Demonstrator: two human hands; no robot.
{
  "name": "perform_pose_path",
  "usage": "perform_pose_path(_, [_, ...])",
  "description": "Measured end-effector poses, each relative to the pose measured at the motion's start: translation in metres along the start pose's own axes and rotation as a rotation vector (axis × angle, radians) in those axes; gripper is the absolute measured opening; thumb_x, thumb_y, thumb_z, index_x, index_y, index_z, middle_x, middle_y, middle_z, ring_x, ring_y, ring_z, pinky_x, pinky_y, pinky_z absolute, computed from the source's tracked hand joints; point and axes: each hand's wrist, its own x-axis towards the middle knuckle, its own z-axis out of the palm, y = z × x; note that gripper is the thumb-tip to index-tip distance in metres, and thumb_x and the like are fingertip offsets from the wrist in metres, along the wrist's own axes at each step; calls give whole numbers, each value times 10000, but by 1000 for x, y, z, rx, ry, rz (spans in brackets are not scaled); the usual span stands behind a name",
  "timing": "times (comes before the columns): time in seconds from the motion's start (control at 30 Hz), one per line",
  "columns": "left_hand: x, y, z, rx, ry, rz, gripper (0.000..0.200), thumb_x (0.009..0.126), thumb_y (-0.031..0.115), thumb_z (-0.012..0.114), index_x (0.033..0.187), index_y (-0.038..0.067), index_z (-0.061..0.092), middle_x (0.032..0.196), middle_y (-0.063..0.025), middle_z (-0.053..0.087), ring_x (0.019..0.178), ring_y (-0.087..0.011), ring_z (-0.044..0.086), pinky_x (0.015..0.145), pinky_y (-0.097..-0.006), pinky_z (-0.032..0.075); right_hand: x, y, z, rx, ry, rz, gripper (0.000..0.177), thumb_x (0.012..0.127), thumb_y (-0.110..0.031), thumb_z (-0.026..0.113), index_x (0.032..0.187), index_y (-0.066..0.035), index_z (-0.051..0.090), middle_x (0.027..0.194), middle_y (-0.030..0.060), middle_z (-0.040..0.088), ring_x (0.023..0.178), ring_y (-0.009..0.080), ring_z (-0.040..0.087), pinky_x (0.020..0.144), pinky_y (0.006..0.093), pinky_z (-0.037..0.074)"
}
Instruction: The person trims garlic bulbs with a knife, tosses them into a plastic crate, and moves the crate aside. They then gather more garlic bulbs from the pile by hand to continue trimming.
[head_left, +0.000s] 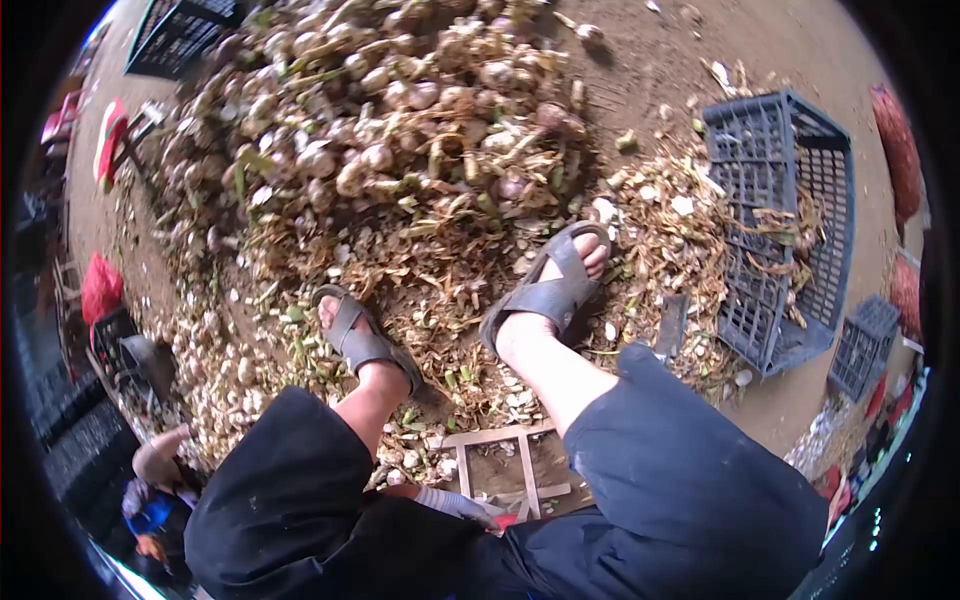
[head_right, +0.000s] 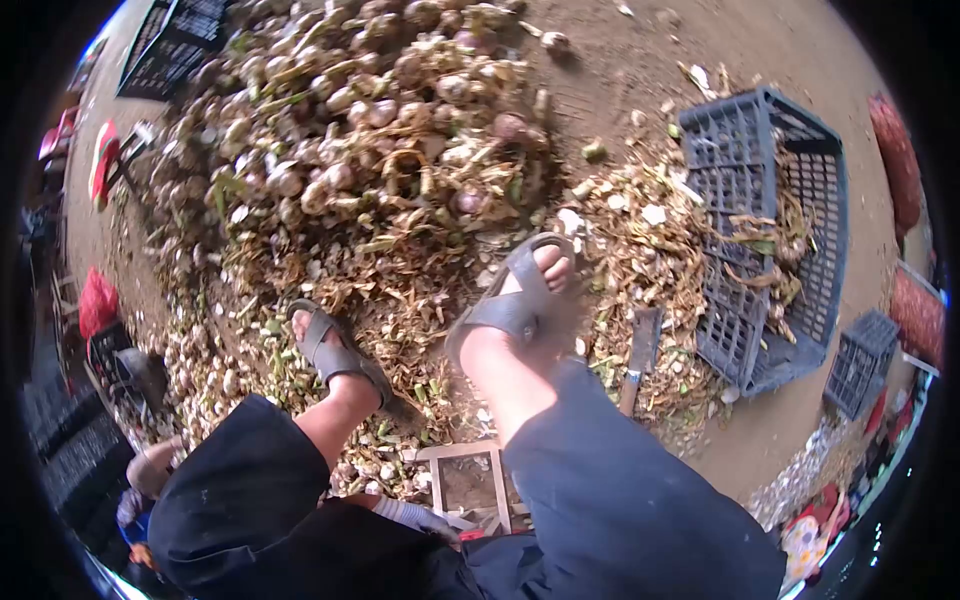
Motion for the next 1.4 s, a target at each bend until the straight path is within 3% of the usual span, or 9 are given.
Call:
perform_pose_path(0.1, [3, -2, -8, 8, -19, 42, 383, 856, 291, 690, 1155, 52, 686, 1102, -153, 714, 980, -279, 682, 869, -370, 525, -2, 36, -16, 204, -165, -7, 264, 1024, -179, 319, 1170, -101, 524, 1109, 94, 585, 1049, 208, 608, 890, 313, 476])
perform_pose_path(0.33, [-80, -67, -43, -56, -70, 60, 393, 861, 290, 686, 1174, 52, 679, 1118, -151, 712, 989, -269, 680, 871, -367, 526, -80, 235, -54, 213, -650, -145, 274, 984, -205, 393, 1161, -79, 559, 1081, 111, 617, 1013, 218, 630, 873, 322, 494])
perform_pose_path(0.57, [-124, -129, -28, -184, -23, 17, 403, 865, 288, 683, 1192, 53, 672, 1135, -150, 709, 998, -258, 679, 872, -364, 526, -84, 270, -17, 277, -757, -290, 299, 945, -230, 466, 1152, -57, 594, 1052, 128, 649, 976, 228, 653, 855, 330, 511])
perform_pose_path(0.8, [-131, -171, -44, -341, 106, 86, 414, 870, 287, 679, 1211, 53, 665, 1152, -148, 707, 1007, -248, 678, 873, -362, 527, -72, 208, -15, 355, -781, -465, 337, 905, -256, 540, 1144, -35, 629, 1023, 145, 681, 940, 239, 676, 838, 338, 528])
perform_pose_path(1.03, [-102, -199, -143, -621, 261, 313, 425, 875, 286, 676, 1230, 54, 658, 1169, -146, 704, 1015, -238, 677, 874, -359, 527, -27, 142, -78, 359, -766, -607, 383, 865, -281, 613, 1135, -13, 664, 995, 162, 713, 903, 249, 698, 821, 347, 545])
perform_pose_path(1.1, [-96, -206, -186, -767, 255, 300, 428, 876, 286, 675, 1235, 54, 656, 1174, -146, 704, 1018, -235, 676, 874, -358, 527, 13, 116, -117, 324, -730, -650, 397, 854, -288, 634, 1132, -7, 674, 987, 167, 722, 893, 252, 705, 816, 349, 550])
perform_pose_path(1.23, [-71, -211, -284, -1143, 161, 152, 629, 858, 241, 685, 1436, 66, 505, 1188, -117, 676, 1019, -165, 635, 896, -310, 530, 118, 51, -197, 155, -669, -735, 427, 831, -303, 676, 1127, 5, 694, 970, 177, 740, 872, 258, 718, 806, 354, 560])
perform_pose_path(1.27, [-54, -211, -301, -1137, 215, 159, 632, 856, 228, 688, 1439, 69, 501, 1185, -112, 675, 1017, -163, 635, 899, -309, 529, 159, 35, -205, 98, -559, -872, 436, 813, -340, 684, 1067, 13, 720, 1006, 173, 743, 906, 269, 723, 819, 369, 567])
perform_pose_path(1.4, [59, -207, -326, -1137, 356, 188, 650, 850, 220, 707, 1458, 135, 493, 1192, -111, 677, 1006, -177, 648, 884, -324, 539, 263, -70, -290, -16, -420, -964, 459, 805, -393, 708, 1053, -7, 703, 1013, 169, 728, 908, 241, 700, 806, 359, 567])
